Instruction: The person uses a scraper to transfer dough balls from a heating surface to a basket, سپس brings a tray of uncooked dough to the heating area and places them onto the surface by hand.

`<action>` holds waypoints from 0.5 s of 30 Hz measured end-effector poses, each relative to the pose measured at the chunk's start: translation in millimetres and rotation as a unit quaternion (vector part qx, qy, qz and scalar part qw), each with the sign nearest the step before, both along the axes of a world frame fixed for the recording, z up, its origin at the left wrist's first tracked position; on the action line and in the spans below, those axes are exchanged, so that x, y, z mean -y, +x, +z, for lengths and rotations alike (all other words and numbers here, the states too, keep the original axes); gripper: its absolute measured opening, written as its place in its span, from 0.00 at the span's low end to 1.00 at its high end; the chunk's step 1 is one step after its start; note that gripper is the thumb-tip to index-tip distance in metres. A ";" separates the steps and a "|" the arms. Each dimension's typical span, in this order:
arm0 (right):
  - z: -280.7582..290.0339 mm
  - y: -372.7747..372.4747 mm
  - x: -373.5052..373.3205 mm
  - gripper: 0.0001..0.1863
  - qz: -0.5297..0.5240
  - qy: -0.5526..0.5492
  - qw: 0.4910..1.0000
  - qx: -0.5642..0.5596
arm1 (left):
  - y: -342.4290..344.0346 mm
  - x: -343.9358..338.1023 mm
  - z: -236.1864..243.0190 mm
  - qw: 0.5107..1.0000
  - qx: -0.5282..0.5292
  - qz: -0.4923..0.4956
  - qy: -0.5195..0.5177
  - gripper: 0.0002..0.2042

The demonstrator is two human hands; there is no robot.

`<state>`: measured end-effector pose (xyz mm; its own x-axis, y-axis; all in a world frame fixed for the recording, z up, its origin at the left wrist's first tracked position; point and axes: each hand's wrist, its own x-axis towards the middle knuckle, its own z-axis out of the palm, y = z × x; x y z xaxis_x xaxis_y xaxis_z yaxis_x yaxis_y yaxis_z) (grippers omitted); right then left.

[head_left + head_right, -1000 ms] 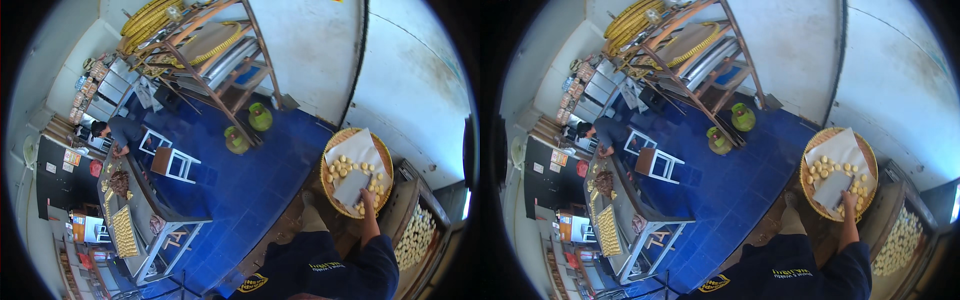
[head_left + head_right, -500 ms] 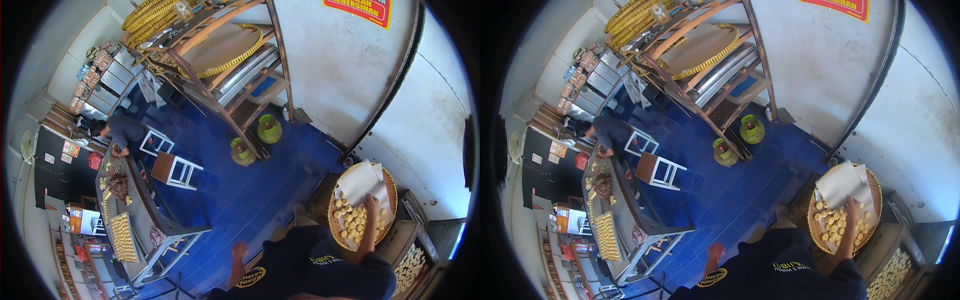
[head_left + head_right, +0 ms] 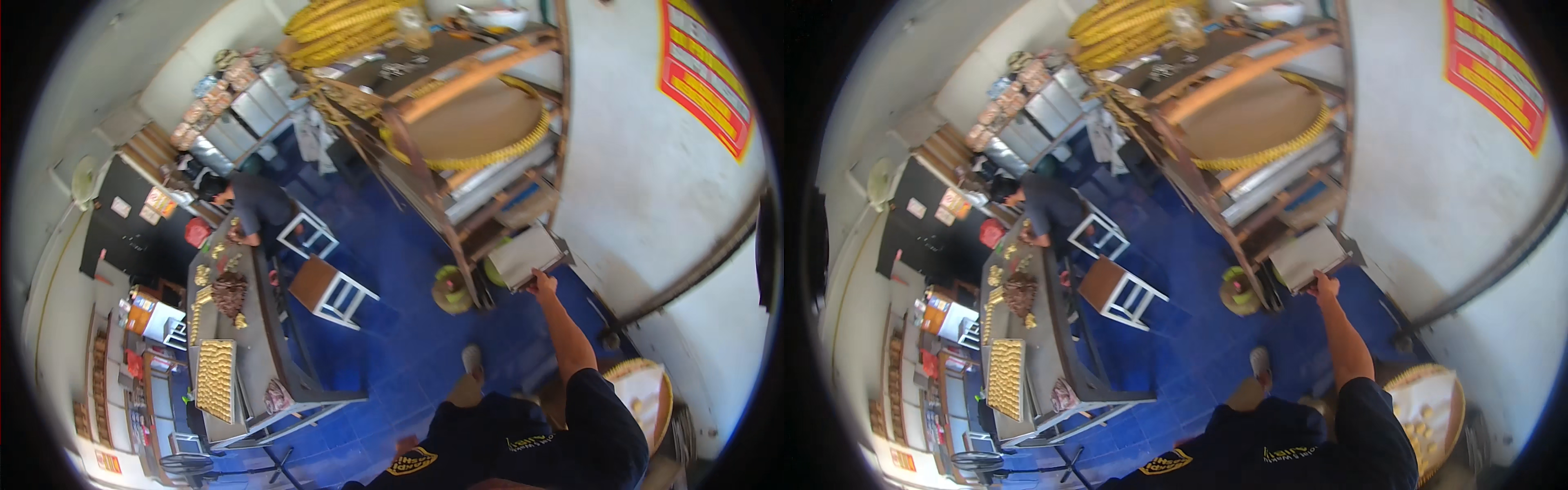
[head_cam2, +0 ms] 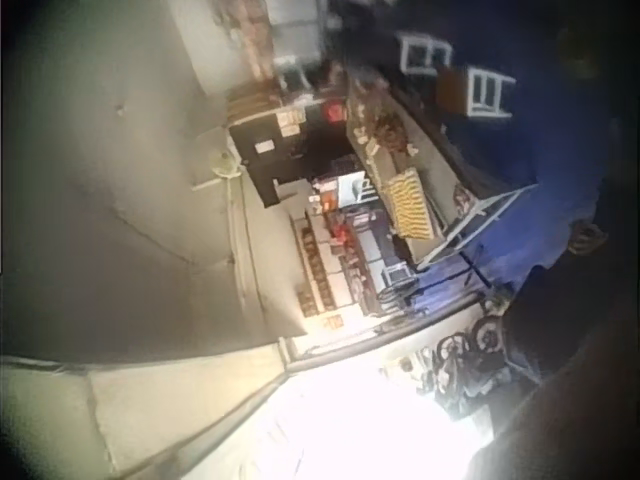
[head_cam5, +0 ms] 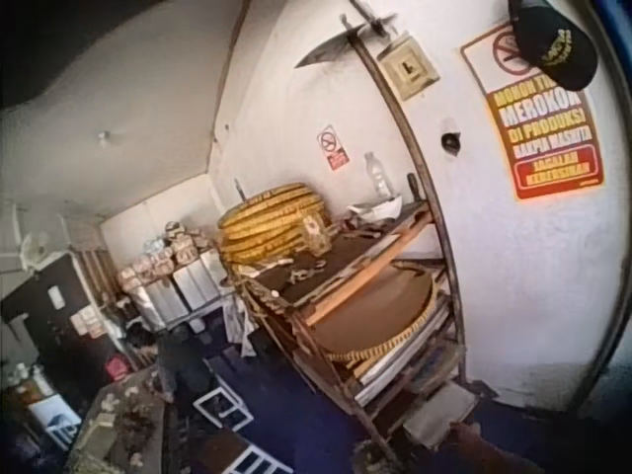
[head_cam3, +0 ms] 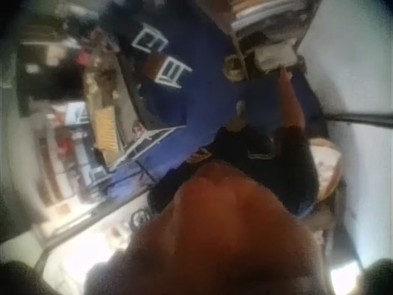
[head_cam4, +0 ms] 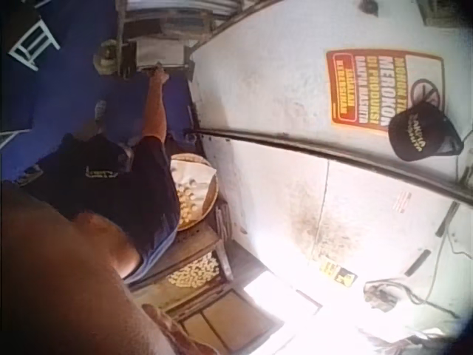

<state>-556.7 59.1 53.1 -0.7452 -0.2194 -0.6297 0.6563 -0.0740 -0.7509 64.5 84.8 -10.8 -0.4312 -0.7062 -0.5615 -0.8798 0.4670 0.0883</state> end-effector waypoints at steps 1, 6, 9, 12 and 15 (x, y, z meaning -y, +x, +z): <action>-8.3 -16.8 23.6 0.21 -0.006 0.007 1.000 0.002 | -18.9 17.7 0.8 0.992 -0.030 0.096 0.076 0.09; -47.3 -63.0 137.3 0.15 -0.028 -0.080 0.996 0.014 | -67.7 151.4 18.4 0.901 -0.161 0.365 0.172 0.09; -59.1 -65.9 188.3 0.14 -0.011 0.036 0.999 0.032 | -66.9 206.6 37.1 0.858 -0.197 0.442 0.175 0.10; -93.0 -87.9 217.3 0.15 0.006 0.050 0.998 0.028 | -76.1 252.6 56.5 0.843 -0.214 0.462 0.174 0.10; -119.3 -82.9 247.6 0.22 -0.018 0.051 0.997 0.060 | -62.4 269.3 72.0 0.828 -0.210 0.494 0.159 0.10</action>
